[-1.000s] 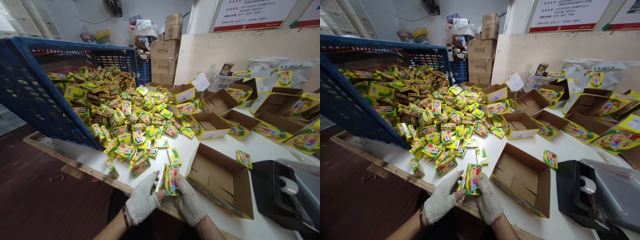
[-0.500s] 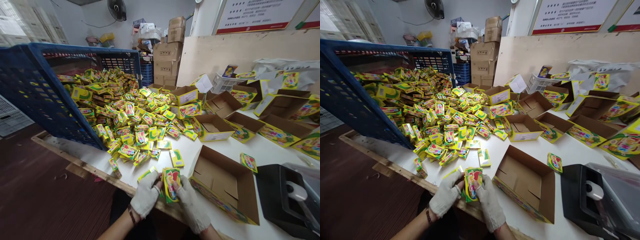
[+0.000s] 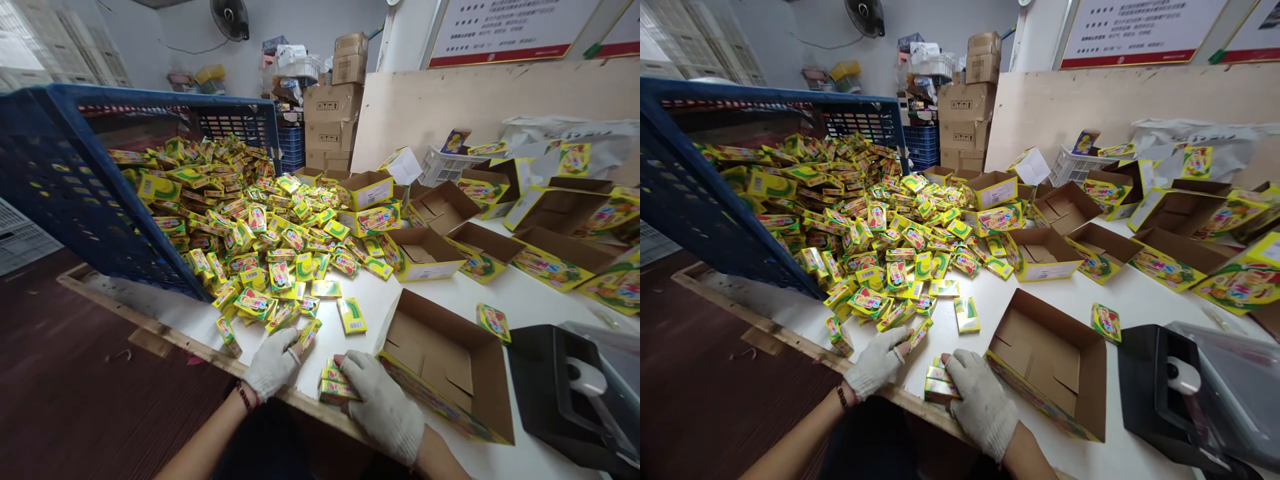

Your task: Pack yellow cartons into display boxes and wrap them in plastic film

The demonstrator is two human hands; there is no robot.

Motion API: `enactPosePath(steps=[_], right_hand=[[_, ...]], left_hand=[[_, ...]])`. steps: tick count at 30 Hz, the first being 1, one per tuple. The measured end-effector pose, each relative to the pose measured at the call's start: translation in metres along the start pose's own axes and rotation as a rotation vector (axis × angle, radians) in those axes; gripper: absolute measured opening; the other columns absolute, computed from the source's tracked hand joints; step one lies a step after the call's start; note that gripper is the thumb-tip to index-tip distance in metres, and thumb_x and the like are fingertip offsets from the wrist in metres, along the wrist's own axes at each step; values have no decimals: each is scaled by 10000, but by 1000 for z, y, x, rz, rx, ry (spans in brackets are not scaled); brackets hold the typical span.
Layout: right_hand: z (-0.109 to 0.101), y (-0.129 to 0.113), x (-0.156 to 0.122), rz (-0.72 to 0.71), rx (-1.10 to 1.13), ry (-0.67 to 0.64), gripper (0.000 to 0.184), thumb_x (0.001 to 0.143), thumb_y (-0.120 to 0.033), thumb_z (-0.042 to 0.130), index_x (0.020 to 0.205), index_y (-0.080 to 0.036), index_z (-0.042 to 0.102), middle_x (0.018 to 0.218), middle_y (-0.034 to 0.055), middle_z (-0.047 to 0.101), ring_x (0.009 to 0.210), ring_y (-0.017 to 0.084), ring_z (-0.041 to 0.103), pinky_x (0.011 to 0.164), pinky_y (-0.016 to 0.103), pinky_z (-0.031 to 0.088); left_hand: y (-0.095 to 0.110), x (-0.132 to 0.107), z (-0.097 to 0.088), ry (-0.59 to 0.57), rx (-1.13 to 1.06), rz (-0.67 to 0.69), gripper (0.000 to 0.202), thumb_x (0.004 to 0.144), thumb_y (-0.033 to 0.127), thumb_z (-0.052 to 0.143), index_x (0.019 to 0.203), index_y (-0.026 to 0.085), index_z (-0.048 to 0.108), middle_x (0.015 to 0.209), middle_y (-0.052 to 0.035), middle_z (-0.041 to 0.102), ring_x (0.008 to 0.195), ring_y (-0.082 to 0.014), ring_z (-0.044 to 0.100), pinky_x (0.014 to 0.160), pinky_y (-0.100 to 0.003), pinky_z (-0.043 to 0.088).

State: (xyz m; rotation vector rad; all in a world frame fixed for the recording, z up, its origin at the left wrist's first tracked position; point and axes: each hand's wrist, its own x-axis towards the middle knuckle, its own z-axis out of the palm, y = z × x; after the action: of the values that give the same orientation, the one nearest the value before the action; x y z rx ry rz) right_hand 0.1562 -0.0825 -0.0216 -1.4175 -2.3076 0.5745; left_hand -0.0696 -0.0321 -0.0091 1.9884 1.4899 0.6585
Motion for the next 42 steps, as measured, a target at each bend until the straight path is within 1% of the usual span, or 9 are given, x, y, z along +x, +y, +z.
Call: enactPosePath(steps=[4, 6, 10, 16, 21, 29, 33, 37, 42], right_hand=[[11, 6, 6, -243, -86, 238, 713, 612, -28, 574, 1300, -215, 571, 1490, 173, 366, 1381, 381, 321, 1060, 548, 390], [10, 5, 14, -291, -62, 215, 766, 589, -58, 592, 1341, -190, 525, 1422, 177, 444, 1339, 368, 376, 1068, 546, 381], [7, -2, 31, -213, 21, 115, 741, 620, -150, 627, 1347, -86, 497, 1224, 167, 580, 1114, 296, 534, 1019, 442, 447], [-2, -9, 33, -50, 37, 45, 569, 664, -210, 657, 1224, -133, 594, 1114, 117, 600, 1029, 269, 544, 966, 407, 459], [-16, -10, 20, 32, 42, -41, 560, 655, -229, 659, 1208, -165, 599, 1132, 113, 590, 1025, 269, 542, 944, 398, 454], [-8, -10, 38, -171, 15, -72, 658, 619, -171, 632, 1274, -158, 575, 1195, 131, 579, 1075, 284, 542, 959, 431, 455], [3, 0, 29, -115, 155, 28, 999, 546, -218, 752, 1466, -200, 365, 1529, 191, 262, 1395, 381, 306, 1064, 506, 392], [14, 13, 14, -31, 320, 65, 1176, 563, -238, 791, 1542, -222, 139, 1604, 197, 15, 1467, 362, 177, 1109, 518, 346], [16, 11, 27, -108, 182, 136, 1062, 578, -266, 755, 1509, -148, 257, 1474, 216, 313, 1376, 374, 324, 1114, 523, 328]], left_hand=[[14, 4, 8, -120, -35, 93, 373, 914, 386, 371, 716, 206, 631, 707, -16, 622, 674, -160, 567, 643, -262, 453], [18, 4, 7, -41, 32, 116, 386, 925, 390, 361, 723, 198, 629, 741, -45, 609, 732, -185, 563, 698, -295, 445], [10, 11, -16, 319, 494, 17, 298, 849, 310, 510, 1072, 162, 639, 1015, -132, 600, 941, -284, 543, 801, -390, 408], [-4, 12, -33, 204, 685, -6, 211, 785, 115, 496, 895, 194, 658, 883, -95, 600, 852, -258, 545, 727, -362, 387], [-6, 3, -15, -11, 451, 57, 96, 803, 199, 559, 816, 225, 651, 962, -73, 587, 883, -232, 531, 783, -349, 393], [-13, 21, -6, 56, -112, -180, 267, 691, 207, 606, 957, 200, 633, 1048, -64, 637, 1043, -234, 556, 970, -379, 416], [-4, 24, 9, 68, -447, -192, 352, 811, 408, 522, 1033, 166, 650, 1006, -78, 685, 940, -213, 630, 857, -345, 503], [13, 22, 36, 132, -665, -252, 506, 832, 578, 487, 1037, 147, 653, 933, -90, 694, 857, -222, 648, 780, -354, 527], [30, 21, 63, 213, -810, -317, 629, 785, 714, 499, 1073, 170, 630, 1072, -104, 669, 1009, -242, 620, 875, -365, 507]])
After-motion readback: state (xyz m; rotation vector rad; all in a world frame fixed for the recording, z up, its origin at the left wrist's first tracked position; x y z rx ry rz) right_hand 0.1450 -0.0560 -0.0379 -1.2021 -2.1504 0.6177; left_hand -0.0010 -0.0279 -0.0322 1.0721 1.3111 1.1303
